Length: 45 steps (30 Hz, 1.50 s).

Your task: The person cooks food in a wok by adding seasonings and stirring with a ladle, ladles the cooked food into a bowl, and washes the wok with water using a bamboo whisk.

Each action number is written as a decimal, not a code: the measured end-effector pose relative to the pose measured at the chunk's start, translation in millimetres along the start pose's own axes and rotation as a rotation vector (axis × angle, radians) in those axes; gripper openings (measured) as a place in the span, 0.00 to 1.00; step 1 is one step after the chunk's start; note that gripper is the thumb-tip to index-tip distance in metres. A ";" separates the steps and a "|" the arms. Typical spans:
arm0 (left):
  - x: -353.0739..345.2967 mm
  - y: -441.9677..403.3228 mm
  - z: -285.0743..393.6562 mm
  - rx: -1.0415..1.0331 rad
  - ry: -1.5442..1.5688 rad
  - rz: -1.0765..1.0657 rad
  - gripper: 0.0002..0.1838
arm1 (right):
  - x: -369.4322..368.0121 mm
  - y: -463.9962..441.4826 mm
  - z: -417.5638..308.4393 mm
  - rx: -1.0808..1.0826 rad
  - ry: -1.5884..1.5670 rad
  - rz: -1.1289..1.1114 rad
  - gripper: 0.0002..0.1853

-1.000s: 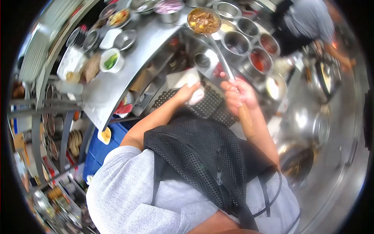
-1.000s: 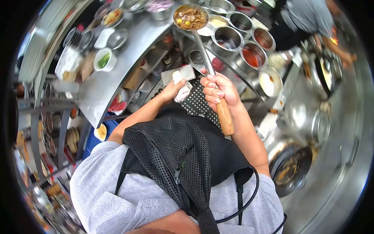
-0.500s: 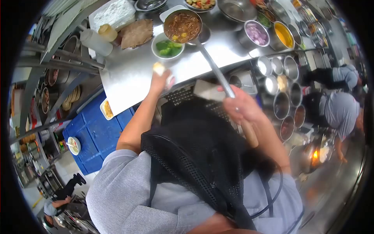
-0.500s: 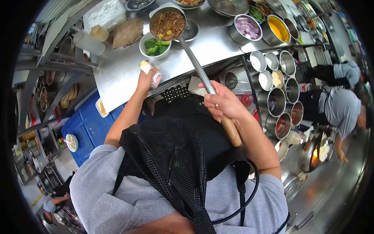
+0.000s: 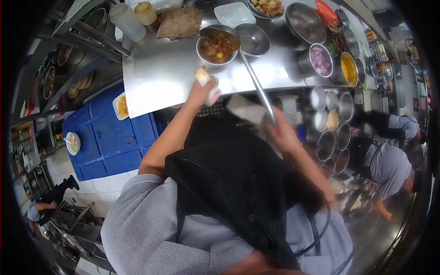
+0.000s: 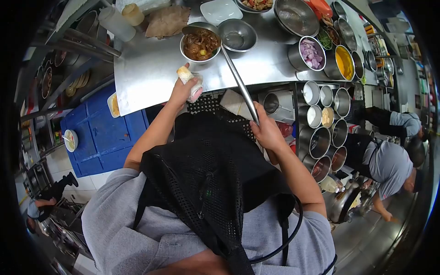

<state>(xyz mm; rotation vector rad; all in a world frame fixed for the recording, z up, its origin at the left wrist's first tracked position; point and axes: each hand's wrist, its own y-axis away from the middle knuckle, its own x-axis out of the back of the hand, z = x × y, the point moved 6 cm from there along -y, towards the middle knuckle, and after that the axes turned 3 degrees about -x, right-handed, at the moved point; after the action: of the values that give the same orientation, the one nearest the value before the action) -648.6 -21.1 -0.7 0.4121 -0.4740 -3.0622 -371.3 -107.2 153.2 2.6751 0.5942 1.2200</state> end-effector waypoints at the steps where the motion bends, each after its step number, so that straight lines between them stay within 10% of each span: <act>1: -2.6 3.5 1.0 0.016 0.028 0.005 0.40 | -2.6 0.3 7.4 -0.006 0.020 0.011 0.33; 11: -23.6 27.2 -15.8 0.133 0.053 -0.002 0.15 | 7.8 21.5 7.1 0.017 0.041 0.145 0.33; 21: -86.1 32.0 -9.5 0.275 0.257 -0.303 0.16 | -24.3 20.3 17.0 -0.028 -0.112 0.044 0.33; 32: -115.3 66.8 -62.1 0.504 -0.329 -0.741 0.14 | -44.7 143.2 27.6 -0.186 -1.820 -0.353 0.33; 37: -213.2 109.1 -98.4 0.575 -0.613 -1.127 0.10 | -73.0 303.0 69.3 -0.014 -2.026 0.156 0.34; 45: -427.6 302.2 -192.5 0.539 -0.599 -1.517 0.07 | -151.1 632.0 37.7 0.056 -1.547 1.582 0.39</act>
<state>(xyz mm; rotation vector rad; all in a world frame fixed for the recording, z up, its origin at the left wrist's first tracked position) -193.2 -342.4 22.2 -0.4748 -1.6859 -4.4185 -246.7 -744.0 204.5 2.6644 -1.7601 -1.1393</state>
